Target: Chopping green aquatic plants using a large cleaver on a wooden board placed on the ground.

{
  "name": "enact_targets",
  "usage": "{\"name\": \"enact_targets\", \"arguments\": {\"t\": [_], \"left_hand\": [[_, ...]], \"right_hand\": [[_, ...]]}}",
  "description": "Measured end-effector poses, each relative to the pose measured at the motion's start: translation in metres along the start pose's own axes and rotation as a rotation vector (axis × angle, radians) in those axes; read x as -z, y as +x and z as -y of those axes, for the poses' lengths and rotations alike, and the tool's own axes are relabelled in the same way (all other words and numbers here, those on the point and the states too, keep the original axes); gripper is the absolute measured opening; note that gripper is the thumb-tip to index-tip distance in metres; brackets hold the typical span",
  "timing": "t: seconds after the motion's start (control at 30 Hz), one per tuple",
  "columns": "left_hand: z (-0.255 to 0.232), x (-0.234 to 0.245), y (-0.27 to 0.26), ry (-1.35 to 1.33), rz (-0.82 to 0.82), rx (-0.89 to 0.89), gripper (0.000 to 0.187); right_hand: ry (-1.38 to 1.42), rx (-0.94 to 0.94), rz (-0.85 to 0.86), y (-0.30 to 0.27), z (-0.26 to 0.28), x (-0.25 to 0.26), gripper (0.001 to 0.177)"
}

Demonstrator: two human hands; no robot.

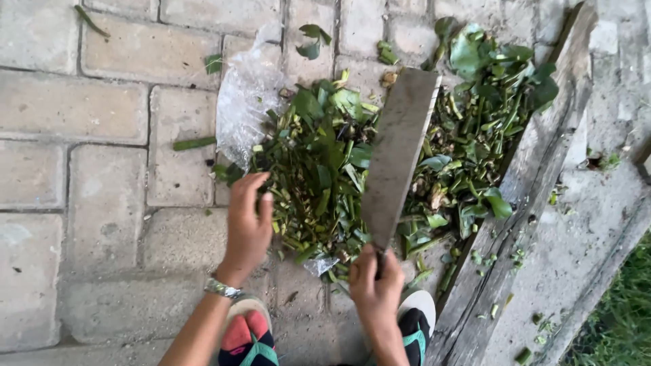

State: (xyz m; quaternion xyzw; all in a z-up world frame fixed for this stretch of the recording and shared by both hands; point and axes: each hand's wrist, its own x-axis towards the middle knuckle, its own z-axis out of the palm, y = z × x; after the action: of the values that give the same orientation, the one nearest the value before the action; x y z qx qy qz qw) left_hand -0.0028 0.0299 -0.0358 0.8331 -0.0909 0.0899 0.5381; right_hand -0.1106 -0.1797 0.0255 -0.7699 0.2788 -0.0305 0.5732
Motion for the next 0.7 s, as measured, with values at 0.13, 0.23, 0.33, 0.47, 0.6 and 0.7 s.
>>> {"name": "enact_targets", "arguments": {"t": [0.13, 0.23, 0.33, 0.47, 0.6, 0.7], "left_hand": [[0.029, 0.013, -0.024, 0.048, -0.102, 0.167, 0.037], [0.033, 0.025, -0.029, 0.053, -0.173, 0.194, 0.037], [0.031, 0.034, -0.044, 0.045, -0.208, 0.223, 0.035], [0.024, 0.04, -0.033, -0.034, -0.239, 0.284, 0.034], [0.027, 0.032, -0.03, -0.05, -0.24, 0.261, 0.034], [0.026, 0.028, -0.032, -0.027, -0.239, 0.267, 0.034]], "right_hand": [[-0.43, 0.227, 0.012, 0.017, -0.073, -0.02, 0.02], [-0.775, 0.305, 0.038, 0.035, -0.114, -0.018, 0.023], [-0.811, 0.213, 0.063, 0.019, -0.065, -0.005, 0.028], [-0.52, -0.03, 0.07, 0.017, 0.012, -0.008, 0.023], [-0.551, 0.089, 0.014, 0.027, -0.07, -0.026, 0.021], [-0.723, 0.215, 0.026, 0.036, -0.095, -0.025, 0.024]]}}
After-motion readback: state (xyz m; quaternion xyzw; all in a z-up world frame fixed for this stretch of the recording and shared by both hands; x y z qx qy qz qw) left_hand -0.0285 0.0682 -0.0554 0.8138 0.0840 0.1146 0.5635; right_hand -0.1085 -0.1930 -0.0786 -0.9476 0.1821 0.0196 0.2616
